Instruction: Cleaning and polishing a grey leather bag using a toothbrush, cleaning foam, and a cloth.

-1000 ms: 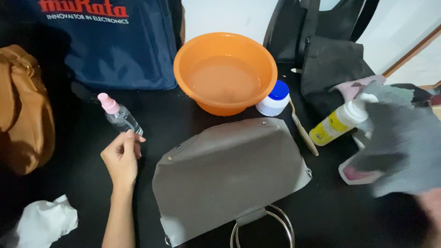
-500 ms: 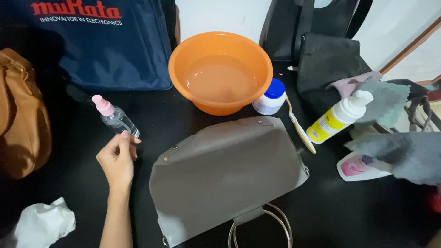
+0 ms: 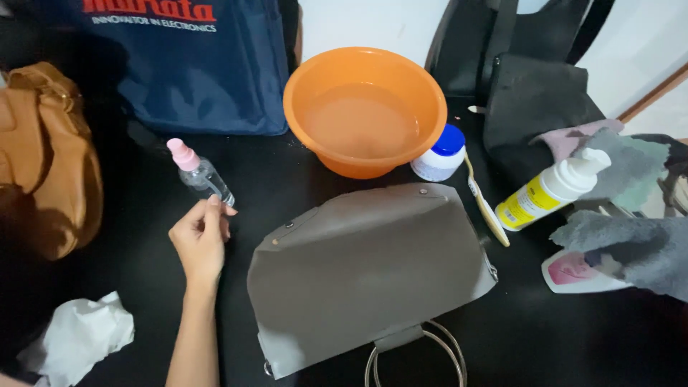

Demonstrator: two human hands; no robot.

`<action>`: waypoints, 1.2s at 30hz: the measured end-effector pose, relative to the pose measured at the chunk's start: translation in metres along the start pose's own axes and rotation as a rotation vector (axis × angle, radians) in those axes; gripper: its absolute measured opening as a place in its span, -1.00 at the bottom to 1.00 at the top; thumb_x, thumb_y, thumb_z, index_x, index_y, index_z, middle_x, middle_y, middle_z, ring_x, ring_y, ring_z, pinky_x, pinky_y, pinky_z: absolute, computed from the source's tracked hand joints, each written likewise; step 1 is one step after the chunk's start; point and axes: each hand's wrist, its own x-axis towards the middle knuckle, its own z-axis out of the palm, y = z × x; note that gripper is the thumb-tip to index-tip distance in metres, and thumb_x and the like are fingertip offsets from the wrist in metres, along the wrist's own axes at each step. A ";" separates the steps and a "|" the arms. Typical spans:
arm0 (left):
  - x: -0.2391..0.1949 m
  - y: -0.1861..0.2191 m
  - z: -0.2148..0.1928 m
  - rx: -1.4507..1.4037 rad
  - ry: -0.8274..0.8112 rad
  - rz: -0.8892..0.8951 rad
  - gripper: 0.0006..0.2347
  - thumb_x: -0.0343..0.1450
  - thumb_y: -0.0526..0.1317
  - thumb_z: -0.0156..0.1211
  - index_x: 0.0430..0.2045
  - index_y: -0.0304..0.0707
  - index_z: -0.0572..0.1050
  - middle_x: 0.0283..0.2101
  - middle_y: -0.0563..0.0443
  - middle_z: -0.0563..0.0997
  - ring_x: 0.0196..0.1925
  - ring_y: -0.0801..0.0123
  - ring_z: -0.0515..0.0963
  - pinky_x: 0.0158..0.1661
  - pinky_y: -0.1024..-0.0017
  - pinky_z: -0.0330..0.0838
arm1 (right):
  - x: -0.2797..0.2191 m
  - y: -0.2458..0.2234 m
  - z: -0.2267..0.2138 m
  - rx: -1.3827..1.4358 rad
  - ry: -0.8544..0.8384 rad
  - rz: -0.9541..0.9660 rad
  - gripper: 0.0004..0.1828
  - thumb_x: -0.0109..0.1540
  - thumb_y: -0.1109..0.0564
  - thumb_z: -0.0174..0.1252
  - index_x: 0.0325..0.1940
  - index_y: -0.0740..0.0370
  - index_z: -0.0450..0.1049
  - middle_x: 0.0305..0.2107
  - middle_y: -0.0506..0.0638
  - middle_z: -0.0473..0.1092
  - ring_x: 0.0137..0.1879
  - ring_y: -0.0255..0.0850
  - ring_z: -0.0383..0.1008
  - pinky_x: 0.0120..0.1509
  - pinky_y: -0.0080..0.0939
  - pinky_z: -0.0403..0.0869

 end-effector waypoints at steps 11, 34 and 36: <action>-0.003 0.001 -0.001 0.052 -0.012 0.036 -0.68 0.65 -0.24 0.07 -0.55 -0.20 0.62 -0.79 -0.04 0.39 -0.67 0.31 0.38 -0.47 0.39 0.31 | 0.051 -0.142 0.151 -0.531 -0.235 -0.300 -0.49 0.16 0.01 0.31 0.21 0.00 0.51 0.00 -0.10 0.49 -0.12 -0.12 0.46 0.05 0.03 0.41; -0.008 0.066 -0.018 -0.065 -0.724 -0.312 -0.70 0.16 -0.42 0.57 -0.25 -0.27 0.73 -0.39 0.01 0.78 -0.33 0.48 0.68 -0.15 0.55 0.48 | 0.008 -0.016 0.131 -0.116 0.539 0.567 0.13 0.25 0.33 0.28 0.61 0.27 -0.41 0.59 0.27 -0.35 0.73 0.12 -0.33 0.74 0.05 -0.20; -0.008 0.066 -0.014 -0.108 -0.693 -0.298 -0.70 0.17 -0.44 0.55 -0.22 -0.31 0.73 -0.35 -0.02 0.79 -0.30 0.47 0.69 -0.16 0.56 0.51 | 0.003 -0.005 0.131 -0.087 0.544 0.570 0.12 0.28 0.39 0.25 0.61 0.21 -0.45 0.60 0.26 -0.38 0.75 0.12 -0.36 0.75 0.05 -0.20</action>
